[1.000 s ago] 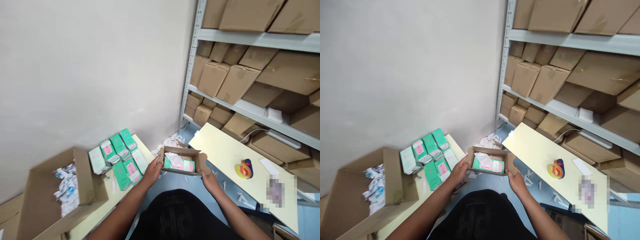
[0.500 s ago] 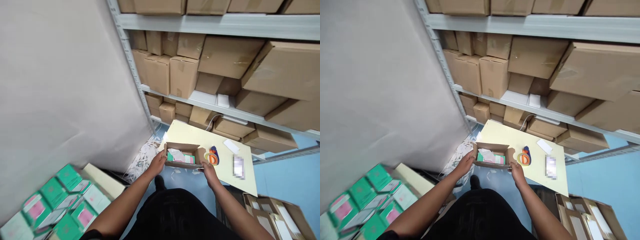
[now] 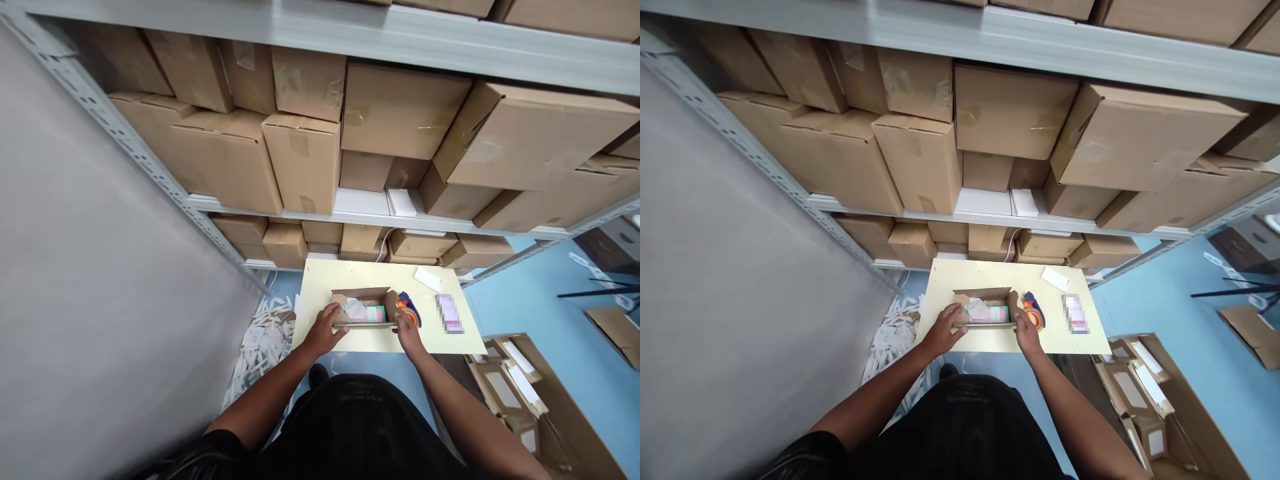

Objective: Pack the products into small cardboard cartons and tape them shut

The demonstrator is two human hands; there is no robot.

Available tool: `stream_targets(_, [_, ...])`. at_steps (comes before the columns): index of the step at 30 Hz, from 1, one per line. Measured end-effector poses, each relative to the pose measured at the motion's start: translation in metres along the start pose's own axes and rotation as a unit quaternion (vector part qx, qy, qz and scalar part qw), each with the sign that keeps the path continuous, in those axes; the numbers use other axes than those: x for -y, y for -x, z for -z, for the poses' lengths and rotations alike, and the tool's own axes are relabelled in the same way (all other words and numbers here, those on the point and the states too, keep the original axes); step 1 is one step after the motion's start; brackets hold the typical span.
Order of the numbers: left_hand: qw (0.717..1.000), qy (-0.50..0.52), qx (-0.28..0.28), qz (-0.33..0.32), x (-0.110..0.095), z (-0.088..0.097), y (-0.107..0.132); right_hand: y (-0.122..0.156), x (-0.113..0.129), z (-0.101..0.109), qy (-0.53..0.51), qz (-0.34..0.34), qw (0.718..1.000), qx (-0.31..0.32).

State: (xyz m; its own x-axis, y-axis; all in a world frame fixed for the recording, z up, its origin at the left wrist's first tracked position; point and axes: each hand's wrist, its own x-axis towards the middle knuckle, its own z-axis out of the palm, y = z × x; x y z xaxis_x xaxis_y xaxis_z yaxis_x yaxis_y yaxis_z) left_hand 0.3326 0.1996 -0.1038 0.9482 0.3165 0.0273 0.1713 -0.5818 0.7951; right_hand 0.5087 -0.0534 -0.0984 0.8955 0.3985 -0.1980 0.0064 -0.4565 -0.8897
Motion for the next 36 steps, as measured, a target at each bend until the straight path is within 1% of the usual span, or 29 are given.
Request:
stream_targets(2, [0.999, -0.008, 0.036, -0.01, 0.013, 0.001, -0.007, 0.009, 0.004, -0.002, -0.016, 0.005, 1.0, -0.007])
stream_targets(3, [0.999, -0.009, 0.049, -0.013, 0.017, 0.002, -0.01, 0.013, 0.006, -0.001, -0.011, 0.02, 1.0, 0.004])
stream_targets(5, [0.997, -0.011, 0.067, -0.023, 0.021, 0.004, -0.016, 0.02, 0.008, 0.003, 0.036, 0.07, 0.996, 0.044])
stream_targets(7, [0.996, -0.012, 0.078, -0.029, 0.02, 0.007, -0.021, 0.02, 0.008, 0.006, 0.093, 0.102, 0.988, 0.075])
stream_targets(10, [0.996, -0.01, 0.078, -0.03, 0.013, 0.014, -0.025, 0.004, 0.007, 0.007, 0.139, 0.138, 0.977, 0.082])
stream_targets(12, [0.998, 0.001, 0.063, -0.016, 0.006, 0.02, -0.03, -0.01, 0.007, 0.006, 0.152, 0.159, 0.972, 0.085])
stream_targets(13, [0.999, 0.014, 0.05, 0.002, 0.002, 0.023, -0.033, -0.017, 0.007, 0.006, 0.155, 0.165, 0.97, 0.09])
stream_targets(17, [0.991, 0.075, 0.004, 0.112, -0.017, 0.03, -0.052, -0.034, 0.008, 0.009, 0.157, 0.177, 0.963, 0.127])
stream_targets(20, [0.987, 0.056, 0.005, 0.15, -0.029, 0.027, -0.065, -0.039, 0.005, 0.012, 0.172, 0.183, 0.957, 0.145])
stream_targets(23, [0.988, 0.018, -0.017, 0.15, -0.033, 0.022, -0.068, -0.042, -0.004, 0.009, 0.185, 0.19, 0.954, 0.137])
stream_targets(27, [0.991, -0.016, -0.085, 0.1, -0.03, 0.012, -0.058, -0.042, -0.015, -0.002, 0.18, 0.199, 0.961, 0.068])
stream_targets(28, [0.991, -0.025, -0.097, 0.093, -0.028, 0.009, -0.055, -0.042, -0.017, -0.001, 0.176, 0.202, 0.962, 0.06])
stream_targets(30, [0.988, -0.052, -0.112, 0.088, -0.025, 0.003, -0.052, -0.04, -0.022, 0.006, 0.165, 0.209, 0.961, 0.077])
stream_targets(32, [0.986, -0.091, -0.118, 0.081, -0.024, -0.004, -0.053, -0.039, -0.029, 0.024, 0.161, 0.206, 0.96, 0.097])
stream_targets(33, [0.983, -0.114, -0.119, 0.077, -0.024, -0.007, -0.055, -0.04, -0.034, 0.035, 0.17, 0.196, 0.961, 0.094])
stream_targets(35, [0.976, -0.168, -0.119, 0.067, -0.023, -0.012, -0.06, -0.047, -0.046, 0.056, 0.222, 0.149, 0.962, 0.057])
stream_targets(36, [0.972, -0.197, -0.115, 0.064, -0.023, -0.013, -0.063, -0.053, -0.053, 0.065, 0.265, 0.109, 0.957, 0.032])
